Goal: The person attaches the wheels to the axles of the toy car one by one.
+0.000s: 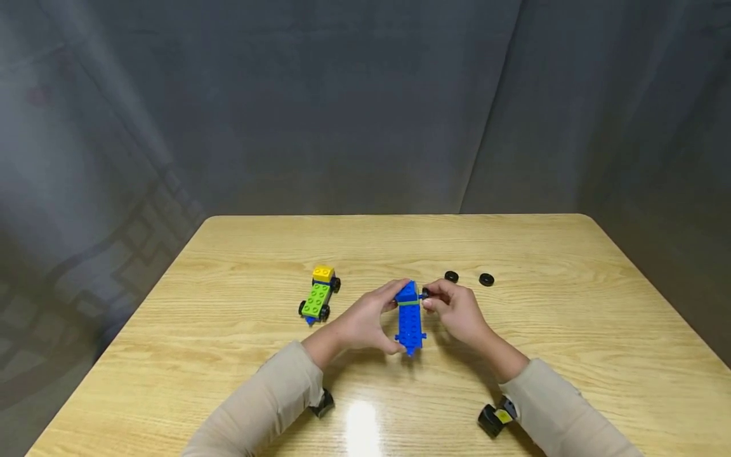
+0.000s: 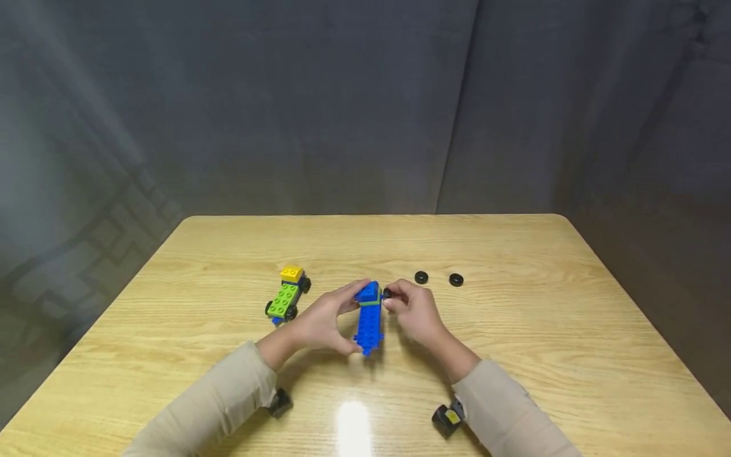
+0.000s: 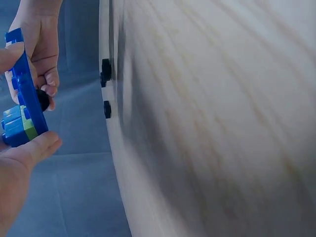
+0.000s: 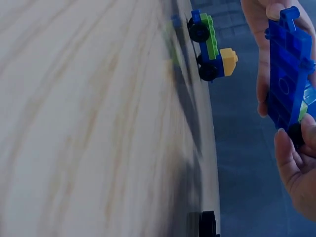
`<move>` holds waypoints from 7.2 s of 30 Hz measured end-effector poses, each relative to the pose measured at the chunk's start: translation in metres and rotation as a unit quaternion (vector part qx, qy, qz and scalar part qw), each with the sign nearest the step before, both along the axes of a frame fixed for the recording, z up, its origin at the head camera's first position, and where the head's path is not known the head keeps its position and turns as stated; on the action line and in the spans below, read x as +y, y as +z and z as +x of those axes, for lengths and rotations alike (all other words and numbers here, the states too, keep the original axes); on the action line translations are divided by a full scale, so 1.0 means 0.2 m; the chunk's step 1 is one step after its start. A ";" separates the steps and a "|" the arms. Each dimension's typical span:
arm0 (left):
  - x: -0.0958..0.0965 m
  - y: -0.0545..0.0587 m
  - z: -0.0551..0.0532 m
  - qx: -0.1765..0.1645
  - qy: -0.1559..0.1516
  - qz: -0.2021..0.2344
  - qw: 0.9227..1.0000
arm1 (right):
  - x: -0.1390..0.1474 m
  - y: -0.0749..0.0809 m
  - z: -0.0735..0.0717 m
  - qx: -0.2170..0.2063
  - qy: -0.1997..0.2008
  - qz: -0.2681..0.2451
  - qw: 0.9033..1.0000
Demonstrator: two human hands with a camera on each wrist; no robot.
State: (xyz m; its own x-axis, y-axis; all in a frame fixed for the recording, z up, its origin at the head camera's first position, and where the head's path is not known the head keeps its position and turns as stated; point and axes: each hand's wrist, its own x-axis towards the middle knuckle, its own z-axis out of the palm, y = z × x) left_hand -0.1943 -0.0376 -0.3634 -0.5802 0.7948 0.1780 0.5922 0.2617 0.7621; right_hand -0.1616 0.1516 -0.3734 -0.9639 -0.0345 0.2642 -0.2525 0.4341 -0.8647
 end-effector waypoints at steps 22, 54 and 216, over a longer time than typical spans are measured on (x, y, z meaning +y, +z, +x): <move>0.00 0.01 -0.02 0.031 -0.025 0.013 0.999 | 0.02 0.05 0.00 -0.025 0.044 0.032 0.998; -0.04 0.03 -0.05 0.053 0.005 -0.015 0.998 | 0.17 0.06 -0.02 -0.070 0.074 -0.035 0.994; -0.08 -0.03 -0.11 0.040 0.040 -0.016 0.998 | 0.03 0.03 0.05 -0.120 0.217 -0.041 0.968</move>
State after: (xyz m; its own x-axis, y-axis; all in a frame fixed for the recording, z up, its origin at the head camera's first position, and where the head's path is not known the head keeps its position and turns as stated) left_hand -0.2162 -0.0533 -0.3702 -0.6277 0.7519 0.2014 0.6267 0.3347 0.7037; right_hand -0.1509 0.1579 -0.3673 -0.8976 -0.4377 0.0530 -0.1825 0.2593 -0.9484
